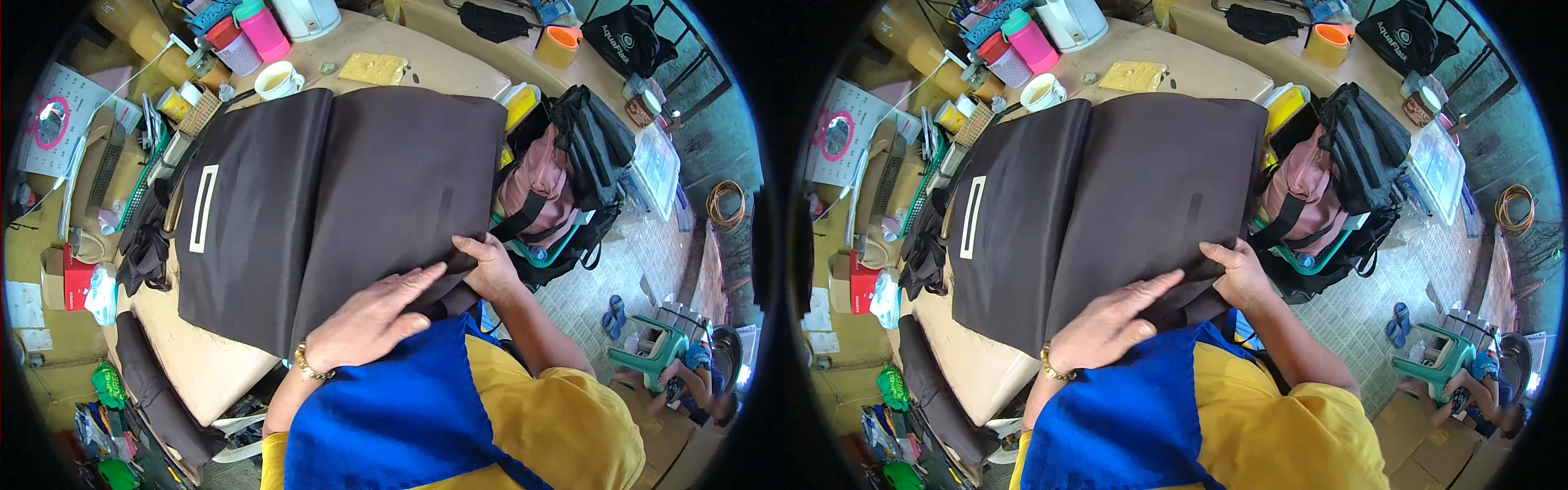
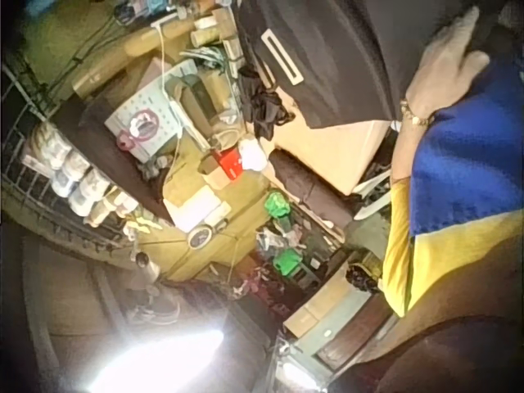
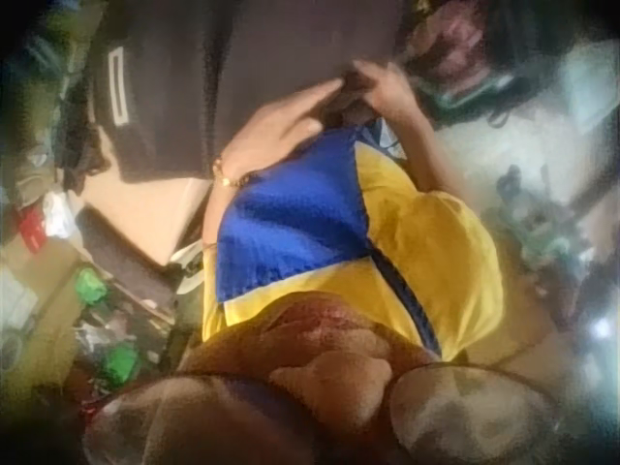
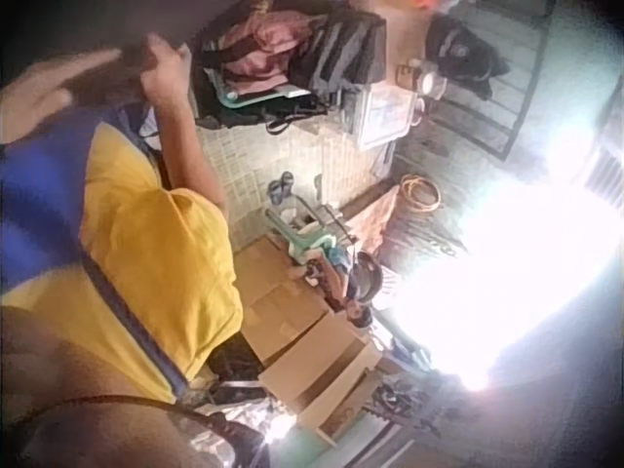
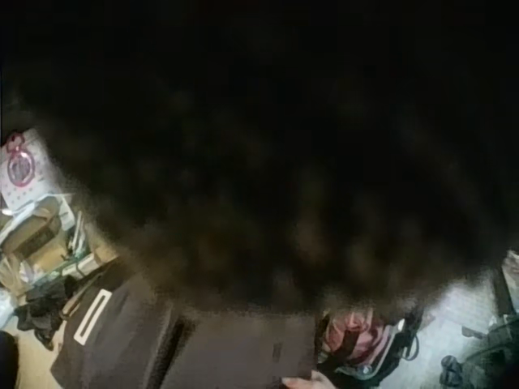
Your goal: The person handles a large piece of brown leather fabric on a workshop table, checking various attachments and then handling a small round piece of material.
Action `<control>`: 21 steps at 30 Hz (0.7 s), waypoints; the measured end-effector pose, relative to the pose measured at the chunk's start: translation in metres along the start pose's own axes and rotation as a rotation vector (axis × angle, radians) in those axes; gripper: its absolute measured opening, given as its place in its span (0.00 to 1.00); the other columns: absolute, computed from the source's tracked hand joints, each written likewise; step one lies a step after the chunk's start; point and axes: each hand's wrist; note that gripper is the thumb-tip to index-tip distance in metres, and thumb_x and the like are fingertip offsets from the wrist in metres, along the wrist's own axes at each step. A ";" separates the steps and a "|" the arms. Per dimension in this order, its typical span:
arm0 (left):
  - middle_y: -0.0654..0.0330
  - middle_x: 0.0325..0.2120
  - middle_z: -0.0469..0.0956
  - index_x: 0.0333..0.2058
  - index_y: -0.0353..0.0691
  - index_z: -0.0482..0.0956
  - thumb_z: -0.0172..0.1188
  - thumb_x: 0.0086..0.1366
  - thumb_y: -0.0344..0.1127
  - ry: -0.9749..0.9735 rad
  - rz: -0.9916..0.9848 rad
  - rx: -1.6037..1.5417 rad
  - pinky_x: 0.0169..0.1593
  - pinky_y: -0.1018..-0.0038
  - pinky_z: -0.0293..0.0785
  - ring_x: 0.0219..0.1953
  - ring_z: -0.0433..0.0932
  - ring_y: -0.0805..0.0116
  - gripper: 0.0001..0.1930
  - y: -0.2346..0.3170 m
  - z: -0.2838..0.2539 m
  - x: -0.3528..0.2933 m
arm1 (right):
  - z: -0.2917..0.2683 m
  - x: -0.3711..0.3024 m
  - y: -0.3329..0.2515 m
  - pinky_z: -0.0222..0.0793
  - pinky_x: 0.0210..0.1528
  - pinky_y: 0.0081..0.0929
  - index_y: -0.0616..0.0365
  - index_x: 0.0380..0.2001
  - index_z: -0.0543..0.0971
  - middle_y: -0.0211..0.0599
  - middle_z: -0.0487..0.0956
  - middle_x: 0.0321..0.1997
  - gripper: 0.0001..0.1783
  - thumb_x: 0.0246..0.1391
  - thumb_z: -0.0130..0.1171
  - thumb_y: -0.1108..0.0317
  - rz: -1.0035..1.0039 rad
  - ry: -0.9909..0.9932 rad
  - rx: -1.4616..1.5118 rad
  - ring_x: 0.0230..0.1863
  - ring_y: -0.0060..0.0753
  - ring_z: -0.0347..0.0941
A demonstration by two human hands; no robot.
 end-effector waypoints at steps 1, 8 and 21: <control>0.47 0.62 0.67 0.63 0.33 0.64 0.46 0.72 0.53 0.105 -0.002 -0.002 0.65 0.63 0.62 0.64 0.67 0.50 0.31 0.007 -0.006 -0.004 | -0.001 -0.001 -0.001 0.70 0.57 0.46 0.62 0.51 0.75 0.42 0.79 0.51 0.19 0.55 0.60 0.77 0.032 0.041 0.049 0.54 0.42 0.75; 0.56 0.34 0.83 0.40 0.32 0.81 0.63 0.61 0.23 0.771 -0.286 -0.163 0.38 0.80 0.77 0.31 0.81 0.74 0.08 -0.005 -0.024 -0.039 | 0.004 -0.008 -0.010 0.70 0.57 0.48 0.61 0.53 0.73 0.40 0.79 0.51 0.21 0.54 0.61 0.77 0.010 0.093 0.044 0.54 0.43 0.74; 0.45 0.65 0.61 0.71 0.45 0.45 0.68 0.60 0.44 0.323 -0.138 -0.178 0.58 0.63 0.73 0.57 0.74 0.51 0.48 -0.021 0.011 -0.029 | 0.034 -0.025 -0.042 0.54 0.69 0.28 0.65 0.67 0.58 0.41 0.66 0.67 0.33 0.58 0.49 0.81 -0.420 -0.008 -0.283 0.66 0.31 0.62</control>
Point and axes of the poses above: each hand's wrist, its own x-axis towards the middle knuckle, its own z-axis out of the palm, y = z × x
